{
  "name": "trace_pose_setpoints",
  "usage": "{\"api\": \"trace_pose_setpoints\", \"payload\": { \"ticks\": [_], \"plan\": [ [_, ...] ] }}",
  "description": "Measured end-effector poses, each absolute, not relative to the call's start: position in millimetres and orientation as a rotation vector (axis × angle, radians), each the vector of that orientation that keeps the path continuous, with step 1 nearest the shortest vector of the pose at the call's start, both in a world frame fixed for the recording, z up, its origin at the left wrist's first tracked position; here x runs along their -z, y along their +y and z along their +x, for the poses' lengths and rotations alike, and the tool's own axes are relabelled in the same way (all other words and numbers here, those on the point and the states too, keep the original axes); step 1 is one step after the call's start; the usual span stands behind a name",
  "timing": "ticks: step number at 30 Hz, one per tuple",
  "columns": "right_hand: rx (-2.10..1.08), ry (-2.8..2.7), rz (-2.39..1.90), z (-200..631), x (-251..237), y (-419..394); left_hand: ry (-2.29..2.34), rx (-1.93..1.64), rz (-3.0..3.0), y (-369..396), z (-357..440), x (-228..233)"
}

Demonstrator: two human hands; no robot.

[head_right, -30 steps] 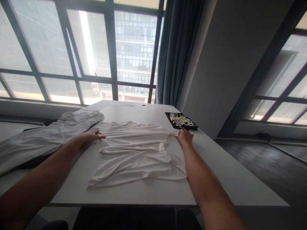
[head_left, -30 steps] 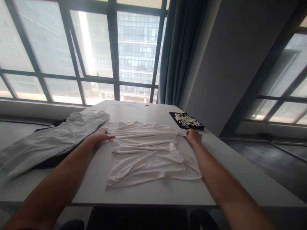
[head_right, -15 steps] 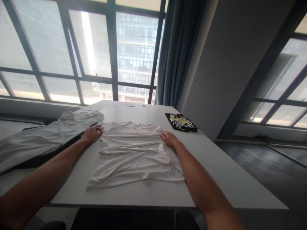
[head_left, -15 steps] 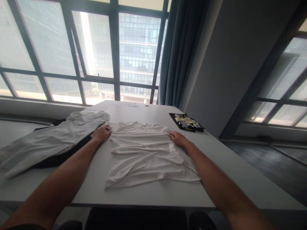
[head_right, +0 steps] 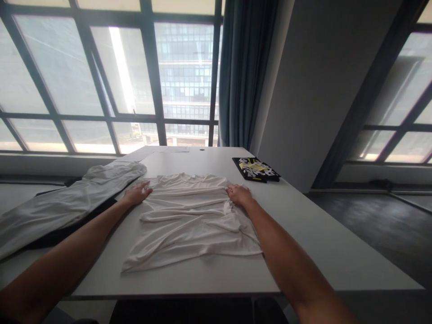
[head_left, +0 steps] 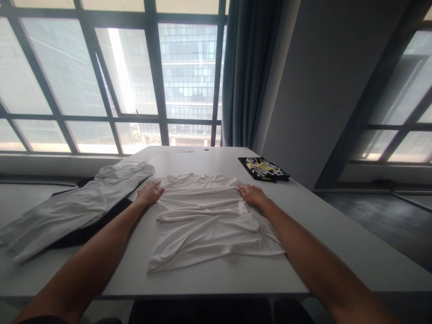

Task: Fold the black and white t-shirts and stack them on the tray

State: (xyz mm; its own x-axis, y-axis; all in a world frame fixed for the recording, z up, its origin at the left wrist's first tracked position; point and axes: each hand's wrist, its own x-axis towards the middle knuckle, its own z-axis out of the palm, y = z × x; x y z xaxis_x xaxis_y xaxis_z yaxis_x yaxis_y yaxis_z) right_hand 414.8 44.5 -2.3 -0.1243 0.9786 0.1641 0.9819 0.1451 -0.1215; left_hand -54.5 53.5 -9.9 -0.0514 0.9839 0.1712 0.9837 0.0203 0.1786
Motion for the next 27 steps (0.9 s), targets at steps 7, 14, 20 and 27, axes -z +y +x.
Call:
{"api": "trace_pose_setpoints", "payload": {
  "ticks": [7, 14, 20, 27],
  "plan": [
    [-0.086, -2.405, -1.660, 373, -11, 61, 2.309, -0.269, 2.130, 57, -53, 14],
    [-0.282, -2.584, -1.826, 346, -11, 125, 2.460, -0.411, 2.014, 55, -49, 22],
    [-0.247, -2.522, -1.924, 354, -4, 171, 2.412, -0.334, 1.984, 77, -43, 17],
    [-0.221, -2.442, -1.997, 361, 8, 172, 2.404, -0.367, 1.793, 124, -36, 8]
  ]
}}
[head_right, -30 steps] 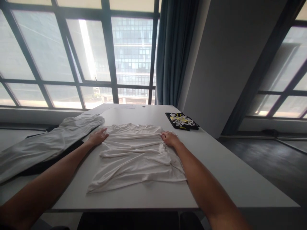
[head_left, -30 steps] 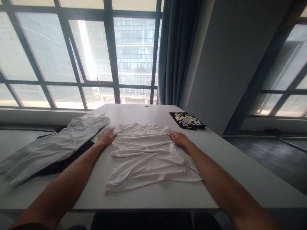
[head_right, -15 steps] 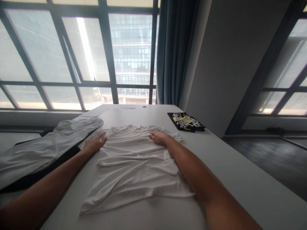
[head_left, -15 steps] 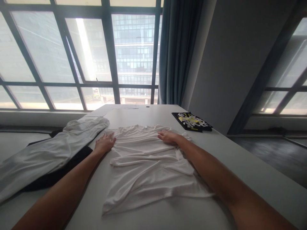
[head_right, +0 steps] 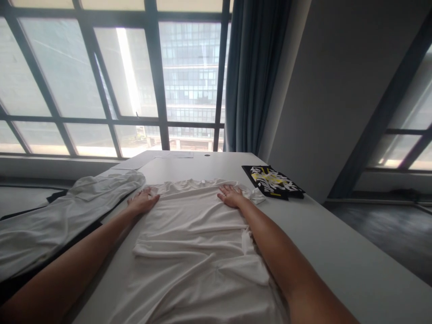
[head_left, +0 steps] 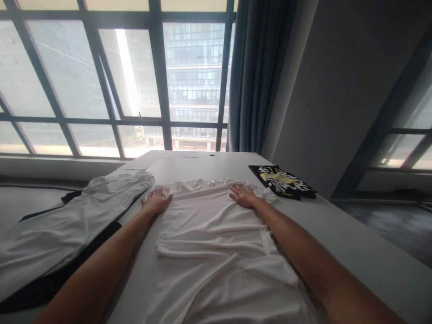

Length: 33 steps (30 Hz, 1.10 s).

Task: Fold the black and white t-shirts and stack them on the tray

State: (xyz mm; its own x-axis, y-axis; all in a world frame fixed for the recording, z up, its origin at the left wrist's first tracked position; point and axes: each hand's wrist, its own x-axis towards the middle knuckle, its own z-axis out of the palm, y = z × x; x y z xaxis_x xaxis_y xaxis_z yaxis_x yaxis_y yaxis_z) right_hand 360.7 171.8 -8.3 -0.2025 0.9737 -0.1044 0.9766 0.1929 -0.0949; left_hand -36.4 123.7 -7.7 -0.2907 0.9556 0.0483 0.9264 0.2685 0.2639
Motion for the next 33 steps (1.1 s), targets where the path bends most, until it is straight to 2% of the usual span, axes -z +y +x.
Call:
{"api": "trace_pose_setpoints", "payload": {
  "ticks": [3, 6, 9, 12, 17, 23, 28, 33],
  "plan": [
    [0.147, 2.500, 1.996, 363, 15, 168, 2.514, -0.543, 1.758, 137, -26, 5],
    [-0.013, 2.658, 2.091, 365, 16, 160, 2.422, -0.685, 2.162, 148, -2, 6],
    [-0.193, 2.778, 2.189, 362, 11, 151, 1.967, -0.526, 2.540, 163, 29, 8],
    [-0.250, 2.820, 2.198, 356, 5, 144, 1.806, -0.322, 2.505, 182, 48, 10],
    [-0.087, 2.695, 2.154, 359, 9, 150, 1.853, -0.137, 2.374, 213, 44, 9],
    [0.083, 2.602, 2.166, 374, 14, 163, 1.882, -0.203, 2.369, 222, 25, 9],
    [-0.062, 2.657, 2.245, 372, 7, 157, 2.150, -0.193, 2.252, 214, -14, 4],
    [-0.191, 2.644, 2.327, 368, 5, 153, 2.467, -0.125, 1.878, 203, -60, -4]
  ]
}}
